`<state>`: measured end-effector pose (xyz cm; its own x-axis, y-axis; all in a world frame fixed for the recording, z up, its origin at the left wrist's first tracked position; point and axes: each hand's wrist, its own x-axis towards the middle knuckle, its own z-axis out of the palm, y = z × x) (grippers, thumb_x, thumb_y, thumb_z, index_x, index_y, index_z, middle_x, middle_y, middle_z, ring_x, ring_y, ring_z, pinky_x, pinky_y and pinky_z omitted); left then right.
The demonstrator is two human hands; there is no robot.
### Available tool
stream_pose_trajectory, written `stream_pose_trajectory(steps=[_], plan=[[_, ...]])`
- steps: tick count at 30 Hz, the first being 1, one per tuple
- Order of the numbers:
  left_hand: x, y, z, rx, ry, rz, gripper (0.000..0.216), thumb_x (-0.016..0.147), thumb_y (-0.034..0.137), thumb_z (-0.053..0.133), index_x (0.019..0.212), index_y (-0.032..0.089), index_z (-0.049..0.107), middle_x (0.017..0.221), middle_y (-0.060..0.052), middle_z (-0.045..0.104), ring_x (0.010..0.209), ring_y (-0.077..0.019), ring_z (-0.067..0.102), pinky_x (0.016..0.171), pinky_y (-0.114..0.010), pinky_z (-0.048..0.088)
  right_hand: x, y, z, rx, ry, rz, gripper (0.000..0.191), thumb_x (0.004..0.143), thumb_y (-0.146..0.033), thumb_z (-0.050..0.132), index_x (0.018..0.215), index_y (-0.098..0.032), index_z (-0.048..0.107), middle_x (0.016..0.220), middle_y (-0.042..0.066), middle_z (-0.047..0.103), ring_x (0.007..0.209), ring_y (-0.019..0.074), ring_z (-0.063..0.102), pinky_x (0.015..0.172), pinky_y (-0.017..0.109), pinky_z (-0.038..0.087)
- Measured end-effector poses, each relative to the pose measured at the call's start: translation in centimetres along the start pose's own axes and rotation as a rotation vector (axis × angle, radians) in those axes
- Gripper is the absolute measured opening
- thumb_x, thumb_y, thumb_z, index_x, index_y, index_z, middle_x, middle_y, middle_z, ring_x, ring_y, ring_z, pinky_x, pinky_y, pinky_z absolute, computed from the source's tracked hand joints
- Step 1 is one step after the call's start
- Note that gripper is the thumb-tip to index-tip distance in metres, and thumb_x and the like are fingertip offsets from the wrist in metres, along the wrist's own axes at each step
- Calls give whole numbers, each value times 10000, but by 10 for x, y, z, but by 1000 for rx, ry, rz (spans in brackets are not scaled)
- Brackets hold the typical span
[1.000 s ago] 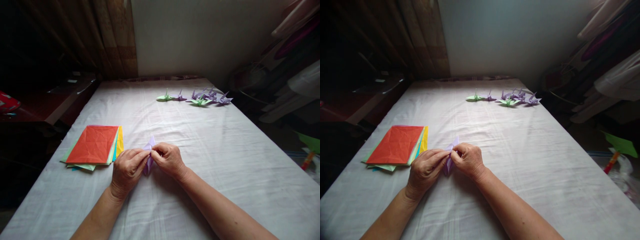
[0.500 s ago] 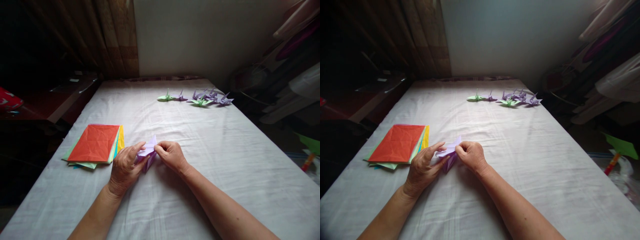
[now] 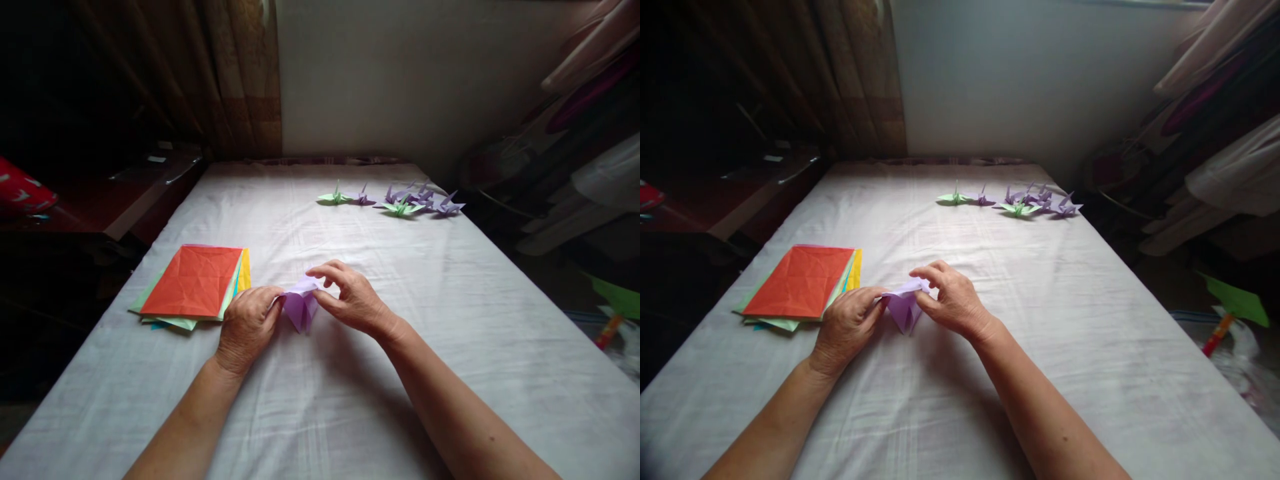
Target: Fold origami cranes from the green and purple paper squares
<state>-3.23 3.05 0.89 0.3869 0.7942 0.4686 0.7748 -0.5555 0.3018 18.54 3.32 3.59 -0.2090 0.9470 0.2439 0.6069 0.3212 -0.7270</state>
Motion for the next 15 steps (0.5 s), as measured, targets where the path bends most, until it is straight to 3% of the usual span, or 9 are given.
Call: stream_pose_trajectory(steps=[4,9,15], plan=[[0,2,0,-13,-9,-76,184,942,297,484,936,209,645,827,-38,735,715,-198,674,682,-303,482,-2,0,10,-141,5,-16,94,811,-211,655,840,-245,737,856,6,682,671,104,580,591,208,402],[2,5,0,-123,-82,-247,193,899,373,561,978,220,647,750,-1,707,690,-170,663,652,-259,471,-2,2,20,-110,41,91,117,789,-184,626,697,-213,693,713,-21,637,550,84,526,580,212,395],[6,6,0,-145,-133,-348,149,868,339,581,842,230,680,700,17,687,666,-149,636,630,-236,436,-3,2,24,-6,40,92,124,772,-178,601,662,-205,651,693,-19,619,589,100,539,574,210,393]])
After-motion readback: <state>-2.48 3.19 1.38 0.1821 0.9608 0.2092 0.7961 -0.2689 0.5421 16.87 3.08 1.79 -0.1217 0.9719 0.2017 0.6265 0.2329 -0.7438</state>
